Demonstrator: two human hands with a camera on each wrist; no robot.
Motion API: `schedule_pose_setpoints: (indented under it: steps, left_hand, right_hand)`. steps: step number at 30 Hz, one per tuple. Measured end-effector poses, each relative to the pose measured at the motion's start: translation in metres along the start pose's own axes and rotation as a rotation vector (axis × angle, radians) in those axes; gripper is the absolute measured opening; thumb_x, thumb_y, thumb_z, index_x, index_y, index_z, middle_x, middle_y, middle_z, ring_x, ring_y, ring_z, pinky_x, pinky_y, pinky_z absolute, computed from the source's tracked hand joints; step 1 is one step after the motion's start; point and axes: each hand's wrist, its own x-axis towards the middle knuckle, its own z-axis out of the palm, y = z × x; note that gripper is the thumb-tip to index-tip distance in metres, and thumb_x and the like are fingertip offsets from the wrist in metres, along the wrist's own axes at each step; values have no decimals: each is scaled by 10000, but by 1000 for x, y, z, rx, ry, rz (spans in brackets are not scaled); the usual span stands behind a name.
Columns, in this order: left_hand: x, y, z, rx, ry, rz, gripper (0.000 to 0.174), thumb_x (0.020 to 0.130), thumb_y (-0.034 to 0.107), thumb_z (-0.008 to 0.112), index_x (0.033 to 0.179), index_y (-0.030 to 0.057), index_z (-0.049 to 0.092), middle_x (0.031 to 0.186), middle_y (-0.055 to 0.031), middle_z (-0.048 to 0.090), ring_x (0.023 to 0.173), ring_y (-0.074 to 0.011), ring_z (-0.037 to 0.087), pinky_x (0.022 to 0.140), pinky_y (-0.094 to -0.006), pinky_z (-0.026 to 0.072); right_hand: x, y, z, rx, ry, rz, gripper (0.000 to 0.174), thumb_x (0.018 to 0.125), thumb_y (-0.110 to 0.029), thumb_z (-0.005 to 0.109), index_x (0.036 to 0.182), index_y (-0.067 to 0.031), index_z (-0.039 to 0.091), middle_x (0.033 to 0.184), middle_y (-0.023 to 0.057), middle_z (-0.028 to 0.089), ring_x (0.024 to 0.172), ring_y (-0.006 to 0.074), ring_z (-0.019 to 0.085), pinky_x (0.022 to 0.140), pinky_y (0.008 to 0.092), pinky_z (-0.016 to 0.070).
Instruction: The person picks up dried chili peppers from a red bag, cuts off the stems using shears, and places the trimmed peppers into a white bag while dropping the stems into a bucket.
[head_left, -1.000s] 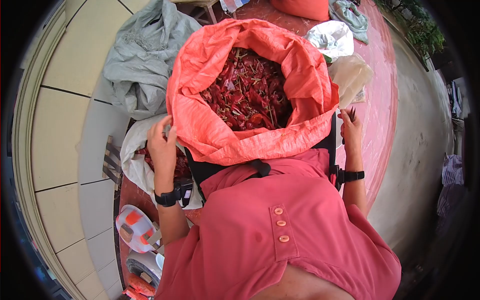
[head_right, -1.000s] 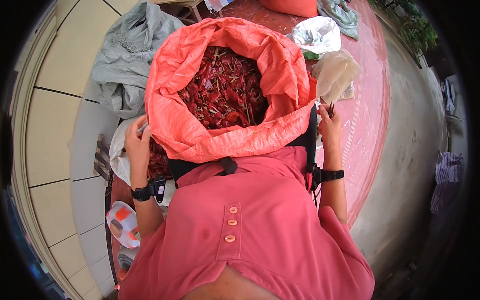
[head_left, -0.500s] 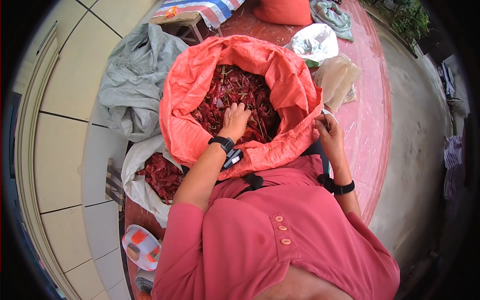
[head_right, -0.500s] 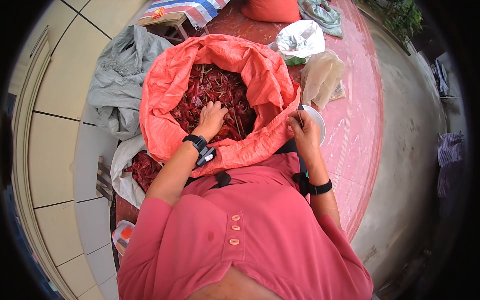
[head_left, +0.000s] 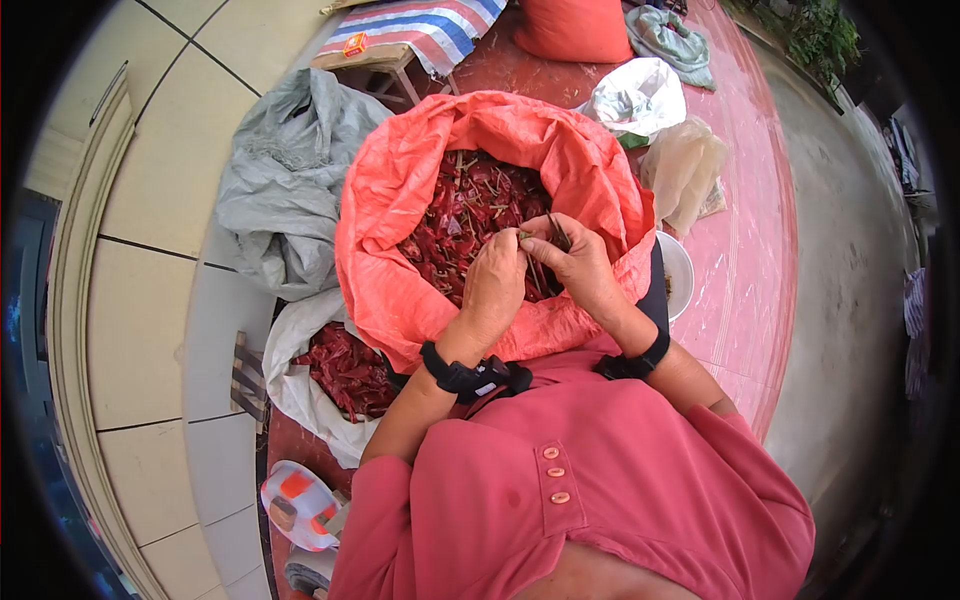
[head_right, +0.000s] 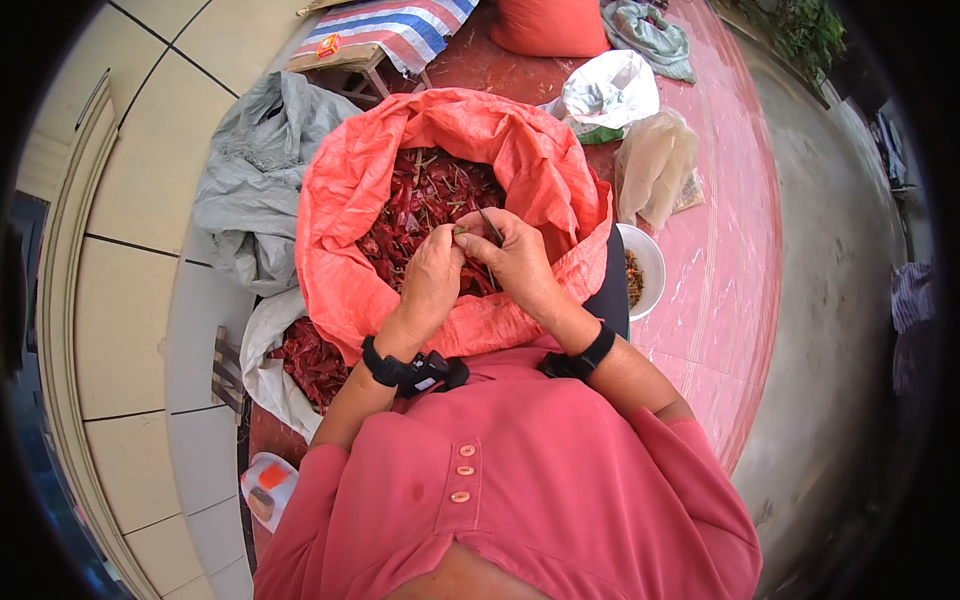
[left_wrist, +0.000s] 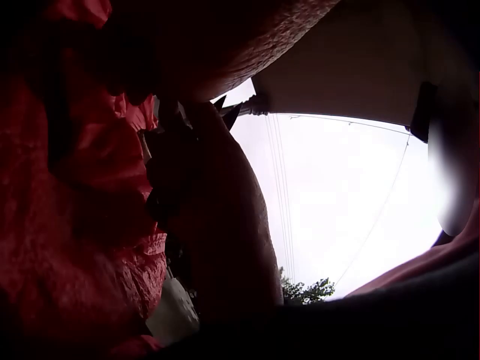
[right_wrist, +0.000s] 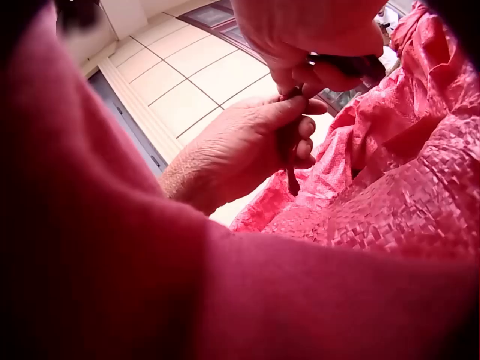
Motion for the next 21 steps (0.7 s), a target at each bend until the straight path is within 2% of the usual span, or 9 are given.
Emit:
schedule_pose_setpoints:
  steps: [2, 4, 8, 10, 11, 12, 15, 18, 21]
  left_hand:
    - [-4, 4, -1, 8, 68, 41, 237, 889, 89, 546, 1084, -34, 492, 949, -236, 602, 929, -393, 591, 796, -467, 472]
    - [-7, 10, -1, 19, 176, 142, 244, 894, 109, 548, 1082, -35, 485, 943, -237, 601, 936, -400, 591, 792, -477, 469]
    - [-10, 8, -3, 48, 93, 80, 180, 893, 117, 558, 1007, -2, 485, 880, -214, 608, 848, -402, 608, 705, -483, 482]
    - [-11, 14, -6, 85, -1, -23, 147, 892, 115, 559, 970, 14, 485, 846, -201, 612, 800, -395, 616, 656, -478, 488]
    - [-12, 13, -4, 61, 16, -12, 137, 894, 118, 559, 948, 18, 483, 831, -198, 611, 781, -394, 616, 636, -477, 486]
    - [-13, 11, -2, 38, 33, -3, 130, 897, 121, 560, 926, 22, 481, 816, -195, 611, 761, -393, 616, 616, -476, 484]
    - [-18, 6, 0, -6, -20, -21, 132, 909, 131, 554, 881, 24, 481, 781, -196, 604, 734, -388, 615, 592, -471, 480]
    - [-19, 2, -3, -23, -84, -9, 150, 923, 146, 544, 858, 25, 484, 739, -190, 593, 709, -380, 611, 576, -460, 480]
    - [-22, -5, 0, -43, -125, -21, 152, 919, 137, 551, 849, 16, 490, 682, -169, 578, 662, -353, 610, 554, -439, 472]
  right_hand:
    - [-3, 1, 4, -195, 95, -154, 125, 823, -62, 690, 944, -34, 674, 864, 59, 628, 784, 130, 607, 686, 272, 492]
    - [-7, -7, 2, -329, 107, -213, 132, 813, -62, 689, 944, -46, 675, 846, 71, 612, 794, 161, 621, 688, 278, 494]
    - [-11, -12, 0, -424, 106, -291, 113, 800, -72, 693, 907, -54, 662, 826, 81, 589, 808, 208, 635, 684, 298, 500]
    - [-16, -20, 2, -691, 69, -412, 114, 792, -72, 699, 894, -63, 647, 837, 85, 591, 780, 227, 632, 682, 303, 501]
    - [-18, -24, 3, -821, 46, -474, 117, 788, -73, 701, 888, -68, 640, 843, 86, 591, 766, 236, 631, 681, 305, 502]
    - [-17, -24, 4, -828, 53, -524, 128, 782, -76, 701, 884, -95, 626, 855, 91, 597, 716, 257, 624, 629, 316, 506]
    - [-6, 1, -3, -564, 46, -524, 93, 829, -99, 686, 886, -86, 614, 804, 45, 606, 675, 192, 619, 544, 282, 482]
    - [-6, 13, -4, 146, -60, 34, 83, 873, -121, 672, 862, -67, 610, 706, -11, 578, 573, 102, 543, 455, 246, 401]
    - [-2, 6, -14, 261, -108, 371, 99, 891, -128, 670, 848, -64, 608, 631, -47, 527, 496, 36, 422, 436, 208, 315]
